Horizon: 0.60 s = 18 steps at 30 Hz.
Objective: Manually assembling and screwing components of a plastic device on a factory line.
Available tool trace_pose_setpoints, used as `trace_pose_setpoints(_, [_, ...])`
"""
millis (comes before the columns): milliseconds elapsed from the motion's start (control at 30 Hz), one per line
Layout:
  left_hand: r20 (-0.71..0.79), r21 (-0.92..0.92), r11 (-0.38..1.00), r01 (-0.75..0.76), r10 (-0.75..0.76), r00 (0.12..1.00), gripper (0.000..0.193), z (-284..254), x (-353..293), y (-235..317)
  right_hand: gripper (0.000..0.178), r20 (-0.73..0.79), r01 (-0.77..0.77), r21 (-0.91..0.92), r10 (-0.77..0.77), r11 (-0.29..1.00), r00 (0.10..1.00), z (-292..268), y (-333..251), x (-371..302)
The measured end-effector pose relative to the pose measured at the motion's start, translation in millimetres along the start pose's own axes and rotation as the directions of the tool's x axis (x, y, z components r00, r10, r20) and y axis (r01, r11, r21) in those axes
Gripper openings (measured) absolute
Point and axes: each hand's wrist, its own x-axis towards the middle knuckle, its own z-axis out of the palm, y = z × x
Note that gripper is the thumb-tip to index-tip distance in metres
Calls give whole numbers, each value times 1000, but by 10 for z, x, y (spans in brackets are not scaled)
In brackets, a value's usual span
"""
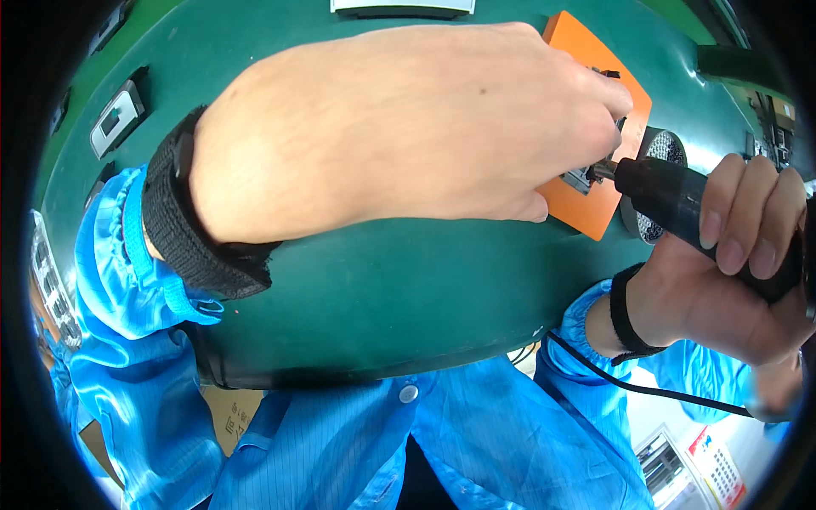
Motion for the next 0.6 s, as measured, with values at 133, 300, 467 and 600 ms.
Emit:
trace_pose_setpoints(133, [156,-161,986,51,-25,987,30,-334,88,59,33,3,-11,-13,11,1000,1000,21,55,5])
trace_pose_setpoints(300, [166,-84,991,106,-91,982,35,-208,91,68,33,20,-28,-4,28,1000,999,53,105,21])
trace_pose_setpoints(467, [178,-54,989,136,-124,976,41,-118,134,53,33,15,-41,-12,41,999,999,69,149,14])
trace_pose_setpoints(600, [190,-28,986,162,-153,970,45,-96,168,57,33,14,-37,-21,37,999,999,71,176,-7])
